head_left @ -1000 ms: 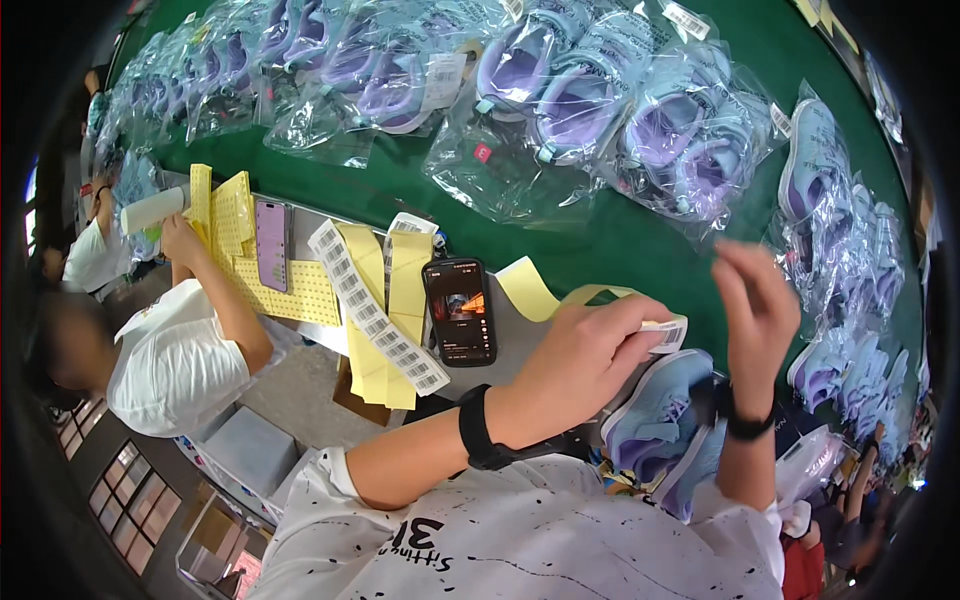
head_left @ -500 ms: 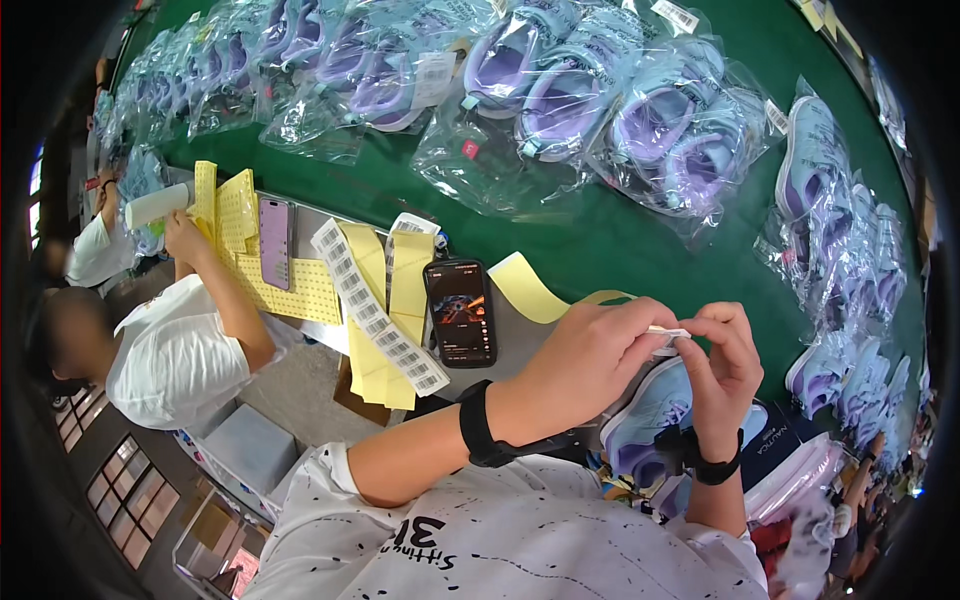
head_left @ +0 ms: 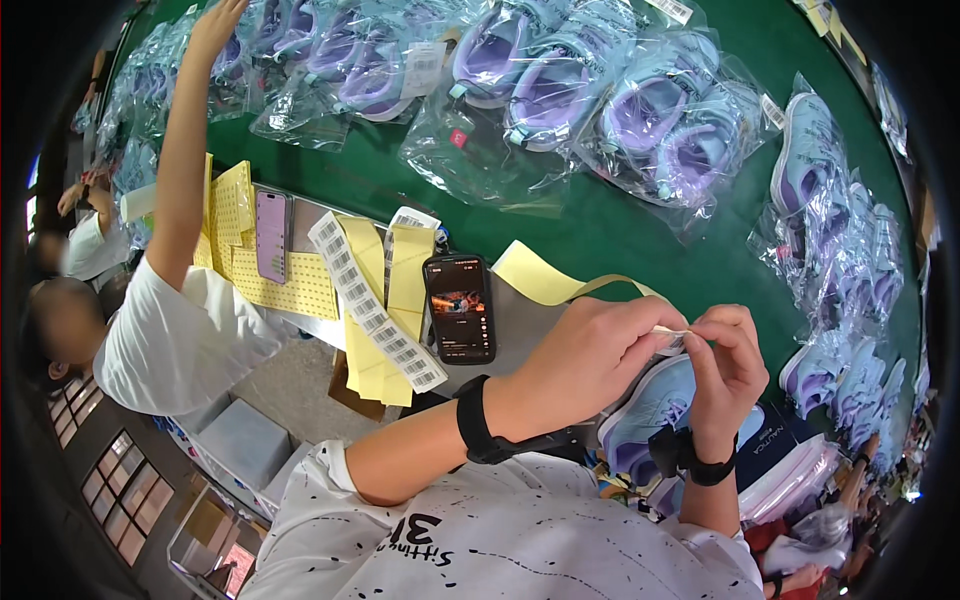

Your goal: The person applies barcode stickers to clear plastic bags containing pairs of light blue and purple shoes. They peel individual labels from a yellow sheet and affix them to the packaging on a green table, then move the labeled bags to a pile on the right.

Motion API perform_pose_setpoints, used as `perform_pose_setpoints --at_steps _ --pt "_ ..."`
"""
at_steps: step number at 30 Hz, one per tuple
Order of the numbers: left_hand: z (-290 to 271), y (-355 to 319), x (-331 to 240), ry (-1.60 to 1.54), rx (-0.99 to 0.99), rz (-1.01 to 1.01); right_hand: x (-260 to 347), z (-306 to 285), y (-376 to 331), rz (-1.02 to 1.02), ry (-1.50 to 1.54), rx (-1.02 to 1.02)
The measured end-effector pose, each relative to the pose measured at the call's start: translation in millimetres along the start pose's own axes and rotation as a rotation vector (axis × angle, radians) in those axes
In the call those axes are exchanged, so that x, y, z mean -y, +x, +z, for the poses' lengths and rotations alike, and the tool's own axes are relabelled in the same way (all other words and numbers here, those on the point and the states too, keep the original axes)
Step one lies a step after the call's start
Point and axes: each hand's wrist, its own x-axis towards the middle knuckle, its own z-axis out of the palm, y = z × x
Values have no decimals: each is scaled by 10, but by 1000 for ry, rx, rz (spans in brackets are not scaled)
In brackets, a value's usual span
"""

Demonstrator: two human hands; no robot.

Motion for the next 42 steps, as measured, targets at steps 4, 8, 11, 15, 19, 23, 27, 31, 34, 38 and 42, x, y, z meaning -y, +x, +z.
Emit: perform_pose_setpoints --at_steps 4,8,11,15,19,23,27,31,34,38,42 --pt "-21 14 90 23 29 56 47 -19 52 126 90 51" --pt "-57 25 65 29 84 13 88 -55 72 133 46 80" --pt "-53 47 17 2 69 -44 115 -21 89 -79 -114 35" --pt "-35 63 11 -27 35 -47 152 -4 119 -216 -258 16" --pt "-70 91 -32 -42 92 -191 153 -14 127 -313 -450 57" --pt "-68 95 2 -201 151 -397 196 54 89 -301 -537 22" --pt "-43 112 83 -253 124 -389 184 16 10 -245 -436 -7" --pt "-77 69 42 1 145 -390 166 -164 90 -183 -245 -70" --pt "-137 -10 60 -126 197 -501 37 -523 716 -270 -259 -214" --pt "-30 -32 -84 -120 284 -557 -424 -1518 1962 -378 -550 -581" --pt "91 -107 -52 -163 315 -579 -1208 -1764 2256 6 -625 -414"
